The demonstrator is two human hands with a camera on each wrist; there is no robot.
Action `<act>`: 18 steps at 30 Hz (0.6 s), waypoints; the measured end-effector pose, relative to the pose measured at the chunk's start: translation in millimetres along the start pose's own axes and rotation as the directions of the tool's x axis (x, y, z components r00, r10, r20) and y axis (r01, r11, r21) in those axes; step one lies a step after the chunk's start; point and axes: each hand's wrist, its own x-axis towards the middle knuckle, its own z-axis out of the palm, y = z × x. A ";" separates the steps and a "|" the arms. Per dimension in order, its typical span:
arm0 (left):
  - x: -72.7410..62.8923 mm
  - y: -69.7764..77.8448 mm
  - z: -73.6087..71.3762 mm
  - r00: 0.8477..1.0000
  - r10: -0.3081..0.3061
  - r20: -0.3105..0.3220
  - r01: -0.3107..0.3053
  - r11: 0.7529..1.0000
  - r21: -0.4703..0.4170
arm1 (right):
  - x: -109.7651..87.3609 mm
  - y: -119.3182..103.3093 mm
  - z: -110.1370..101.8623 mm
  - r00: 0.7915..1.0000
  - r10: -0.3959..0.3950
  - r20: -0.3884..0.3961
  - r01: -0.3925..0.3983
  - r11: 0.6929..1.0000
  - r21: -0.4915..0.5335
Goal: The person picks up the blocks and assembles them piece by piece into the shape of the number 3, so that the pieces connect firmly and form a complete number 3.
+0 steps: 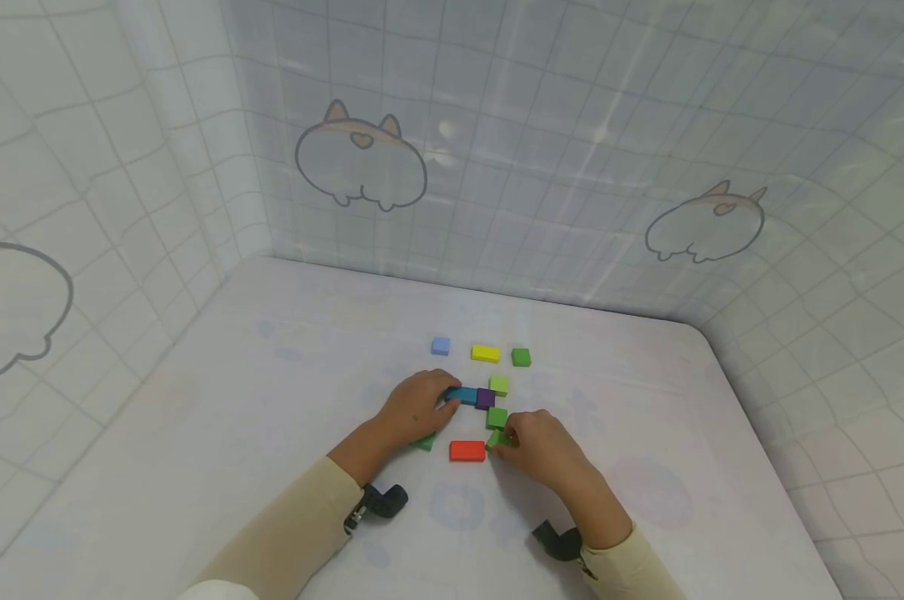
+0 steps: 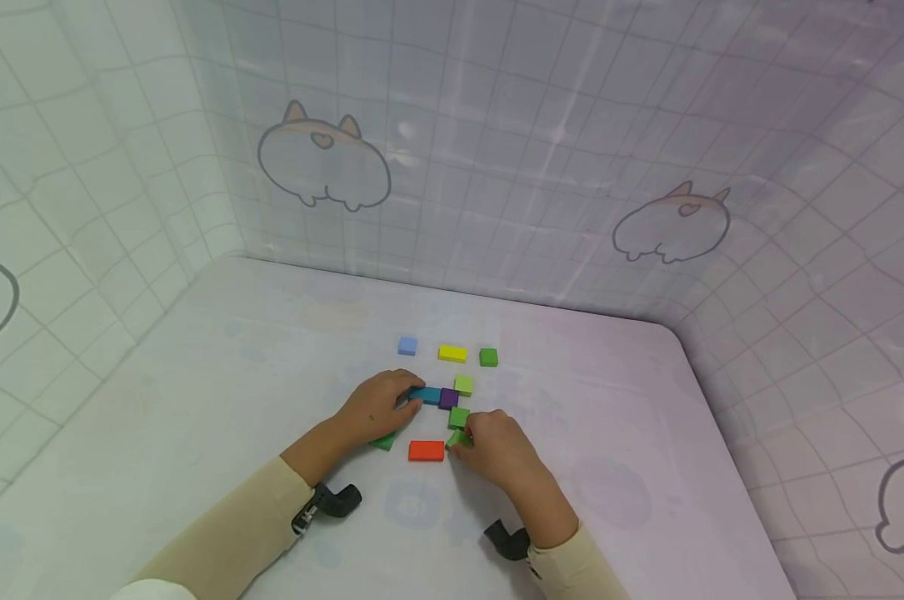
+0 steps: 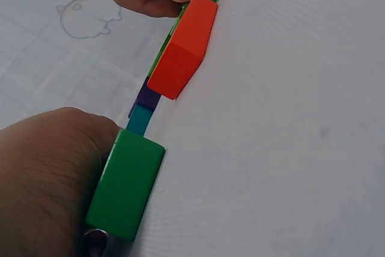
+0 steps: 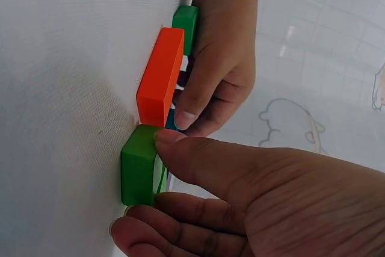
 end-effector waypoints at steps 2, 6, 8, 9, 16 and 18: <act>-0.1 0.0 -0.2 1.000 0.002 -0.001 -0.002 1.000 -0.005 | -0.1 0.0 0.5 1.000 0.000 -0.002 0.000 1.000 -0.001; 0.2 -0.2 -0.2 1.000 0.000 0.003 0.000 1.000 -0.005 | 0.3 0.1 1.4 1.000 0.004 -0.004 -0.004 1.000 -0.002; 0.3 -0.2 0.0 1.000 -0.002 0.004 0.002 1.000 -0.001 | 0.7 0.0 1.8 1.000 0.005 -0.006 -0.005 1.000 -0.005; 0.3 -0.2 0.1 1.000 -0.002 0.004 0.002 1.000 -0.001 | 0.8 -0.2 1.9 1.000 0.005 -0.008 -0.005 1.000 -0.007; -0.3 -0.2 0.1 1.000 0.000 -0.005 0.000 1.000 -0.006 | 1.0 -2.4 2.1 1.000 0.012 -0.009 -0.012 1.000 -0.012; -0.2 -0.6 0.3 1.000 0.003 -0.005 -0.003 1.000 -0.008 | 0.8 -3.0 2.1 1.000 0.024 -0.006 -0.024 1.000 -0.011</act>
